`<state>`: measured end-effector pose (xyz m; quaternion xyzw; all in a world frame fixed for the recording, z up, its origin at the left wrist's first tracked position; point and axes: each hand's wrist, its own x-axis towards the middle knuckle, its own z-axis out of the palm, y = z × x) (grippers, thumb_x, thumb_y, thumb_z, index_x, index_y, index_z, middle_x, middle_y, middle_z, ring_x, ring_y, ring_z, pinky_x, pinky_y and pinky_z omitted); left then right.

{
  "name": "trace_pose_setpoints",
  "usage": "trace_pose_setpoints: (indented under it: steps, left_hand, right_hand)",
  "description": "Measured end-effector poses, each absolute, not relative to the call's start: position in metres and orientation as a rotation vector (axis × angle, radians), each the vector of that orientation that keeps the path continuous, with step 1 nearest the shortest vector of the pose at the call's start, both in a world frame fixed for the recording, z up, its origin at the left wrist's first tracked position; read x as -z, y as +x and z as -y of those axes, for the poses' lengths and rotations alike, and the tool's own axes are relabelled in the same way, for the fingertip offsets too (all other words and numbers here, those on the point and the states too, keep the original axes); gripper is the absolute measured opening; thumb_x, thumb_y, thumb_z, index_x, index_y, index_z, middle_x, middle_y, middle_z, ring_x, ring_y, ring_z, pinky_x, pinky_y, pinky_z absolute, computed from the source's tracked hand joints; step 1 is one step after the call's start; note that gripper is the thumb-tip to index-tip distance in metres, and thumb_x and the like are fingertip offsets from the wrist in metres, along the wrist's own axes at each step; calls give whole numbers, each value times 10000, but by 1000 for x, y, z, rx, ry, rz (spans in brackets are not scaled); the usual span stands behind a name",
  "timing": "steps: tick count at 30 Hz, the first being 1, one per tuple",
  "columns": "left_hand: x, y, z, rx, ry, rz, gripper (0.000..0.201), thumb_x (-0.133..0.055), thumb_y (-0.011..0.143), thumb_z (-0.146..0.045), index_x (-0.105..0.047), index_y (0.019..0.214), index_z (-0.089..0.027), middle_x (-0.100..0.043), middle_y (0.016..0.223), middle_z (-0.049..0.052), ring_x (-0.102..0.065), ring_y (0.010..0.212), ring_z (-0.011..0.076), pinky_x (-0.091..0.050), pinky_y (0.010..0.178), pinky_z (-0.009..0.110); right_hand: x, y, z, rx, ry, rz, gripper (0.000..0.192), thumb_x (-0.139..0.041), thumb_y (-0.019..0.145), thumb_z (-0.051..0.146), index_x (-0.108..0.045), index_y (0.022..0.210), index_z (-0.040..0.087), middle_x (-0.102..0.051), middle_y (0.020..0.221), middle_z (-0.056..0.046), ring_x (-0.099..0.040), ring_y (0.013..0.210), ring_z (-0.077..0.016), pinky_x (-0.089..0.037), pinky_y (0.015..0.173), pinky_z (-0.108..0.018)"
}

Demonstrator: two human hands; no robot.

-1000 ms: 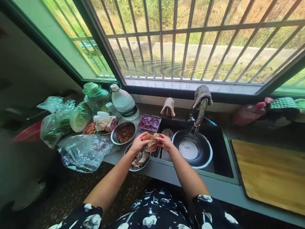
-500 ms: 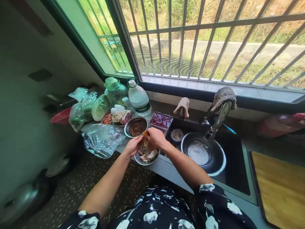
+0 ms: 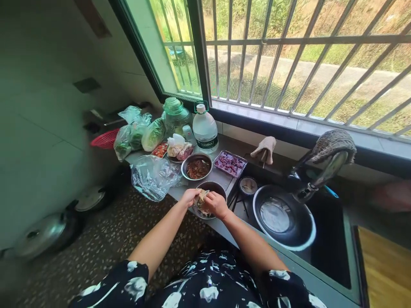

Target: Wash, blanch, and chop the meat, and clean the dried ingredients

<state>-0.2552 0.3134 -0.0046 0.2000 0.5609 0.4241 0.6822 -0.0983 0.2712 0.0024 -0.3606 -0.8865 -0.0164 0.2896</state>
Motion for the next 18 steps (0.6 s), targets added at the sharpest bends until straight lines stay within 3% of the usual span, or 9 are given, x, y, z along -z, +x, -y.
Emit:
trace_pose_setpoints:
  steps: [4, 10, 18]
  left_hand:
    - [14, -251, -321, -926, 470, -1281, 171, -730, 566, -97, -571, 504, -91, -568, 460, 19, -515, 417, 97, -412, 473, 214]
    - [23, -238, -336, -963, 480, -1328, 189, -707, 597, -112, -549, 493, -109, -535, 429, -19, -469, 384, 69, -373, 455, 195]
    - [23, -236, -337, -966, 437, -1300, 186, -717, 590, -79, -553, 505, -100, -561, 450, 10, -491, 393, 85, -409, 496, 217]
  right_hand:
    - [-5, -97, -263, 51, -929, 2319, 148, -462, 853, 238, -595, 871, 174, -585, 787, -59, -510, 775, -155, -436, 730, -265]
    - [-4, -99, -259, 31, -1105, 2328, 165, -455, 848, 235, -608, 831, 176, -580, 745, -70, -526, 730, -163, -436, 702, -291]
    - [-5, -88, -242, -191, -1067, 2206, 213, -431, 860, 248, -623, 943, 206, -630, 895, -92, -556, 956, -190, -459, 856, -350]
